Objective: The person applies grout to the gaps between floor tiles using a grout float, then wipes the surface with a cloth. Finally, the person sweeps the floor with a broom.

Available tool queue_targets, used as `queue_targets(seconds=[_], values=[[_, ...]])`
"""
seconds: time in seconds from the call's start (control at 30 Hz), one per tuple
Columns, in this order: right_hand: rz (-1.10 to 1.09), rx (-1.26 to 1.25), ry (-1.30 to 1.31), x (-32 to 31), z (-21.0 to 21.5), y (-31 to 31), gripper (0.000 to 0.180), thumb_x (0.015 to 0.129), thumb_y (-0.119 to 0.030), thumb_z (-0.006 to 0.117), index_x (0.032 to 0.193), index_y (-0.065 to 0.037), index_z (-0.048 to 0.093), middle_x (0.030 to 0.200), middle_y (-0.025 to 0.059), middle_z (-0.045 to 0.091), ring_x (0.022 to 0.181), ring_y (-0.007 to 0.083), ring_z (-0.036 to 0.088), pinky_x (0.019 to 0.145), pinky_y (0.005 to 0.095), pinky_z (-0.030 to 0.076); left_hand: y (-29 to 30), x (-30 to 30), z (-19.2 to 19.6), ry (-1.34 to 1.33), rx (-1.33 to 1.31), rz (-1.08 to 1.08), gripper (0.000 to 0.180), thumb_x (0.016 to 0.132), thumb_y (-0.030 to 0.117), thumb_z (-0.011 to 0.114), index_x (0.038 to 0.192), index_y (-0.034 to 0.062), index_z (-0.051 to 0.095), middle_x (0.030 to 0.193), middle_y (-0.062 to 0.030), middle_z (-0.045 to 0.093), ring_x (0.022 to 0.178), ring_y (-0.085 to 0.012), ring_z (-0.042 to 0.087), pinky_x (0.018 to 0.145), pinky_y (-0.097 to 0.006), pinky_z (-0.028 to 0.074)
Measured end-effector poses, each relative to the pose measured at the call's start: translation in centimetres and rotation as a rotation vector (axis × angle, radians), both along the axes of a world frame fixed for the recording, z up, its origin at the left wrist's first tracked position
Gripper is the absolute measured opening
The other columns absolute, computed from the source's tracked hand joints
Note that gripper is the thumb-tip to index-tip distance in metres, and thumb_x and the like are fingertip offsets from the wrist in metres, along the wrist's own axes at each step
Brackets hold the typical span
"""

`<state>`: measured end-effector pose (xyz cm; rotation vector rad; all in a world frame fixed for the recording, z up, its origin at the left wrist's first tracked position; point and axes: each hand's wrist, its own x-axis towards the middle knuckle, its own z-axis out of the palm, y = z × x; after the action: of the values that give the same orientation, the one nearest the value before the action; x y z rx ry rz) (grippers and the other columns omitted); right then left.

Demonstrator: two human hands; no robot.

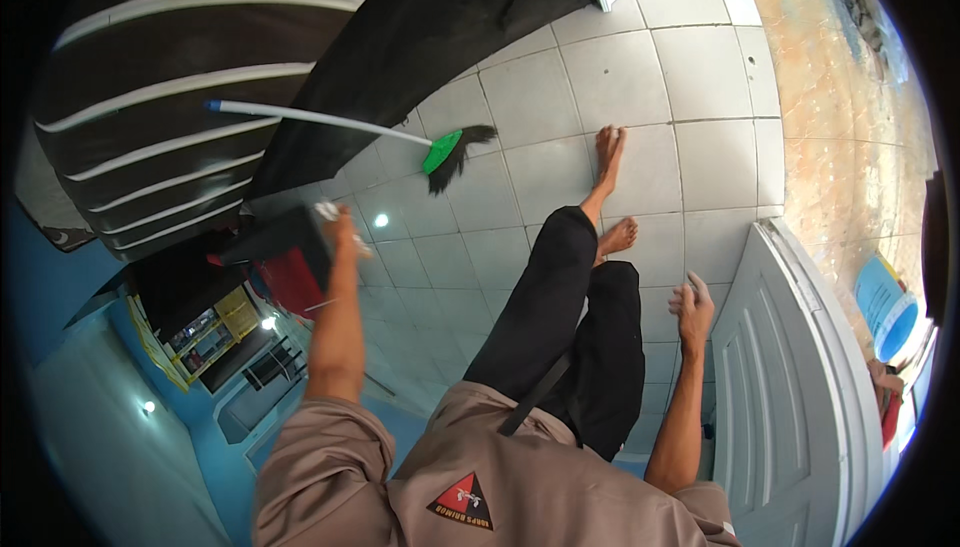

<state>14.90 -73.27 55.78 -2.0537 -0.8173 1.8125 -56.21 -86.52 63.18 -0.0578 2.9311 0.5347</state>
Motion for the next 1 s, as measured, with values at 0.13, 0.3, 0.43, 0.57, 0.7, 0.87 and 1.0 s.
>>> queue_targets(seconds=[0.13, 0.3, 0.43, 0.57, 0.7, 0.87, 1.0], values=[[0.057, -0.087, -0.125, 9.5, -3.0, -16.6, 0.018, 0.103, -0.016, 0.056, 0.108, 0.000, 0.064, 0.071, 0.0047, 0.059, 0.054, 0.0128, 0.055, 0.045, 0.0300, 0.045, -0.4, -12.4, 3.9, 0.182, 0.228, -0.028, 0.055, 0.082, 0.030, 0.087, 0.121, -0.0029, 0.067, 0.097, -0.0118, 0.072, 0.064, -0.0235, 0.065, 0.056, -0.036, 0.054], [0.560, -0.589, -0.368, 12.0, 0.5, -30.9, 0.032, 0.099, -0.017, 0.063, 0.119, 0.007, 0.066, 0.075, 0.0151, 0.072, 0.062, 0.0220, 0.072, 0.054, 0.0344, 0.055, 8.7, -15.6, 1.0, 0.101, 0.595, -0.185, 0.073, 0.077, 0.031, 0.093, 0.135, 0.0009, 0.061, 0.101, -0.0096, 0.068, 0.061, -0.0158, 0.056, 0.057, -0.033, 0.051], [0.312, -0.421, -0.274, 5.4, 0.1, -32.4, 0.032, 0.098, -0.016, 0.062, 0.121, 0.005, 0.067, 0.075, 0.0126, 0.068, 0.057, 0.0194, 0.066, 0.049, 0.0342, 0.054, 14.6, -18.0, -2.5, 0.092, 0.607, -0.130, 0.070, 0.077, 0.029, 0.094, 0.131, -0.0011, 0.063, 0.108, -0.0129, 0.072, 0.078, -0.0205, 0.067, 0.062, -0.033, 0.054], [0.182, -0.245, -0.277, -5.5, -2.5, -27.2, 0.035, 0.100, -0.021, 0.061, 0.126, 0.003, 0.067, 0.089, 0.0196, 0.072, 0.070, 0.0196, 0.072, 0.059, 0.0321, 0.056, 16.7, -19.3, -3.2, 0.037, 0.758, -0.291, 0.041, 0.083, 0.028, 0.087, 0.109, -0.0010, 0.072, 0.087, -0.0058, 0.075, 0.082, -0.0186, 0.069, 0.070, -0.030, 0.053], [0.237, -0.112, -0.137, -24.8, -0.3, -21.8, 0.032, 0.104, -0.019, 0.056, 0.124, 0.004, 0.069, 0.094, 0.0134, 0.074, 0.078, 0.0150, 0.068, 0.070, 0.0292, 0.055, 8.2, -12.6, -0.3, -0.081, 0.743, -0.718, 0.012, 0.092, 0.016, 0.077, 0.092, 0.0044, 0.072, 0.081, -0.0023, 0.070, 0.075, -0.0153, 0.065, 0.071, -0.033, 0.054], [0.233, -0.531, 0.591, -49.7, 3.7, -26.3, 0.072, 0.107, -0.053, 0.050, 0.153, 0.003, 0.042, 0.127, 0.0231, 0.068, 0.111, 0.0297, 0.070, 0.094, 0.0432, 0.057, -16.1, -2.3, 4.7, -0.385, 0.929, -0.538, 0.022, 0.100, 0.022, 0.066, 0.111, 0.0025, 0.064, 0.109, -0.0094, 0.070, 0.092, -0.0185, 0.066, 0.090, -0.038, 0.055], [0.292, -0.752, 0.883, -63.9, 7.2, -29.0, 0.067, 0.105, -0.045, 0.059, 0.140, 0.010, 0.047, 0.122, 0.0235, 0.069, 0.115, 0.0331, 0.067, 0.093, 0.0456, 0.057, -29.0, 0.6, 12.2, -0.030, 0.349, -1.121, 0.029, 0.089, 0.006, 0.076, 0.115, 0.0045, 0.062, 0.118, -0.0188, 0.067, 0.107, -0.0333, 0.069, 0.079, -0.040, 0.060]])
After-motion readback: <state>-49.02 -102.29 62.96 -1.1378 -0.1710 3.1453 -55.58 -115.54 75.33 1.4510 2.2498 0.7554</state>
